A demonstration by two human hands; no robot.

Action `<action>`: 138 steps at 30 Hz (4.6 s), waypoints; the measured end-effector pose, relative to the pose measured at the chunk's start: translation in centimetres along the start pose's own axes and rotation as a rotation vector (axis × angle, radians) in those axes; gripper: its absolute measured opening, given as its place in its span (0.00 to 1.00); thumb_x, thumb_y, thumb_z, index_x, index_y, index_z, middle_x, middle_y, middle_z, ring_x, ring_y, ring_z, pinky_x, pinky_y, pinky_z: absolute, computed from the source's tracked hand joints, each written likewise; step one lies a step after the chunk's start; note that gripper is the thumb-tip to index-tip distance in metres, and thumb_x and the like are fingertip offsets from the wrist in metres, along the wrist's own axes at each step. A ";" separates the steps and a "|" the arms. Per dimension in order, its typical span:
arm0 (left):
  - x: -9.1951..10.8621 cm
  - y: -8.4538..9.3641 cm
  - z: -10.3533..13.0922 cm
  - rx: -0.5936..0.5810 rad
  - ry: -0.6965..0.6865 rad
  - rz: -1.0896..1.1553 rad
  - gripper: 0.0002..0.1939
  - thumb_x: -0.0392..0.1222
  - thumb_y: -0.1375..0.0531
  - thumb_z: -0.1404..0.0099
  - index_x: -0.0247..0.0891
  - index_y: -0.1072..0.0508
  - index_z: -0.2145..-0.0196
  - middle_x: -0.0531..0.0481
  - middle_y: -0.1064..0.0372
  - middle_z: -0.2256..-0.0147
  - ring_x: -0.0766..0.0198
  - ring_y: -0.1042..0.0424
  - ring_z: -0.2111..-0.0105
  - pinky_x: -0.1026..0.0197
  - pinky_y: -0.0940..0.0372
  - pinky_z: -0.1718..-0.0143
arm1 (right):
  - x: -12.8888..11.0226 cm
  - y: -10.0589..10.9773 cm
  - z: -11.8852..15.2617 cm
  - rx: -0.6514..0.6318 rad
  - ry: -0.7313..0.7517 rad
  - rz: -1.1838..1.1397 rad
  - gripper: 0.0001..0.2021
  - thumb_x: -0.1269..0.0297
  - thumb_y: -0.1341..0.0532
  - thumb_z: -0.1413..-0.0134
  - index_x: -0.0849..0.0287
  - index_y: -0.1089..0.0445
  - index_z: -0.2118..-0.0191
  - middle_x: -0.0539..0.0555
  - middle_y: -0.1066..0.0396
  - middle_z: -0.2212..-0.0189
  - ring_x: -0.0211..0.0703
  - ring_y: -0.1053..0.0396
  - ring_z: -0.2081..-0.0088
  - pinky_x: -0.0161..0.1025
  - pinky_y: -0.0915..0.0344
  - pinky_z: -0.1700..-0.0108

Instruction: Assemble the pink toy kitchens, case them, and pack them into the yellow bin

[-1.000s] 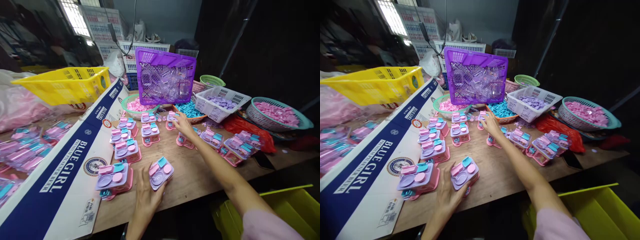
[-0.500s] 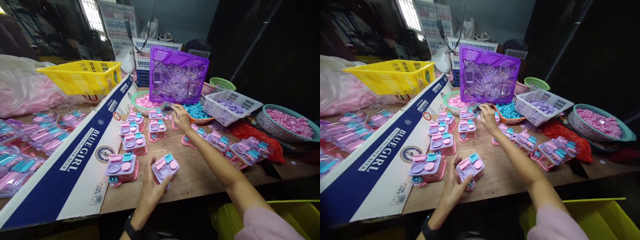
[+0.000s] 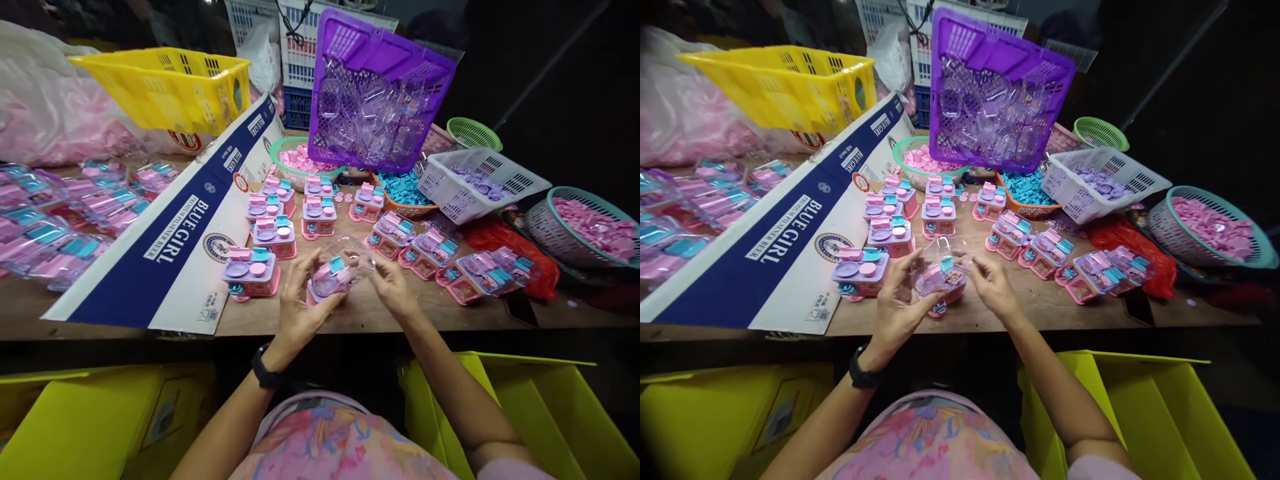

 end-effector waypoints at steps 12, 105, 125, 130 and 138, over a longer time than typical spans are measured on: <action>-3.0 1.3 2.0 -0.041 0.009 -0.304 0.63 0.51 0.23 0.47 0.47 0.57 0.26 0.35 0.40 0.35 0.44 0.34 0.35 0.40 0.38 0.34 | -2.9 1.4 -2.9 -0.435 0.319 0.532 0.37 0.49 0.28 0.42 0.47 0.38 0.30 0.59 0.32 0.38 0.57 0.33 0.37 0.55 0.34 0.35; -2.5 -1.9 3.0 0.002 0.849 0.300 0.11 0.47 0.41 0.32 0.42 0.39 0.59 0.47 0.33 0.58 0.56 0.32 0.54 0.54 0.36 0.50 | 1.2 -5.3 -4.5 0.001 -1.218 0.236 0.08 0.66 0.42 0.52 0.57 0.31 0.79 0.52 0.30 0.81 0.42 0.37 0.78 0.36 0.43 0.75; -4.9 -10.0 1.3 -0.198 0.642 0.377 0.16 0.57 0.47 0.24 0.42 0.36 0.54 0.45 0.30 0.53 0.57 0.30 0.50 0.53 0.36 0.45 | 1.7 2.0 2.3 -0.093 0.340 1.046 0.15 0.60 0.46 0.27 0.59 0.31 0.42 0.62 0.23 0.48 0.55 0.28 0.43 0.59 0.43 0.32; -6.5 -11.9 -2.7 -0.316 0.376 0.088 0.15 0.47 0.41 0.29 0.40 0.35 0.48 0.40 0.31 0.46 0.51 0.34 0.42 0.45 0.40 0.37 | 4.2 8.7 1.6 0.124 0.231 1.243 0.14 0.61 0.49 0.27 0.58 0.28 0.47 0.62 0.24 0.52 0.59 0.28 0.48 0.59 0.34 0.41; -12.2 -9.4 -7.3 -0.380 0.264 -0.276 0.13 0.39 0.40 0.34 0.40 0.32 0.51 0.42 0.31 0.50 0.49 0.32 0.46 0.45 0.37 0.40 | 4.1 12.3 -12.4 -0.059 0.177 1.139 0.26 0.64 0.35 0.40 0.56 0.35 0.37 0.63 0.34 0.41 0.58 0.35 0.39 0.54 0.36 0.36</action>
Point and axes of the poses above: each hand's wrist, its own z-axis away from the middle knuckle, its own y-axis out of the back of the hand, x = y × z, the point moved 2 cm from there along -z, towards the middle knuckle
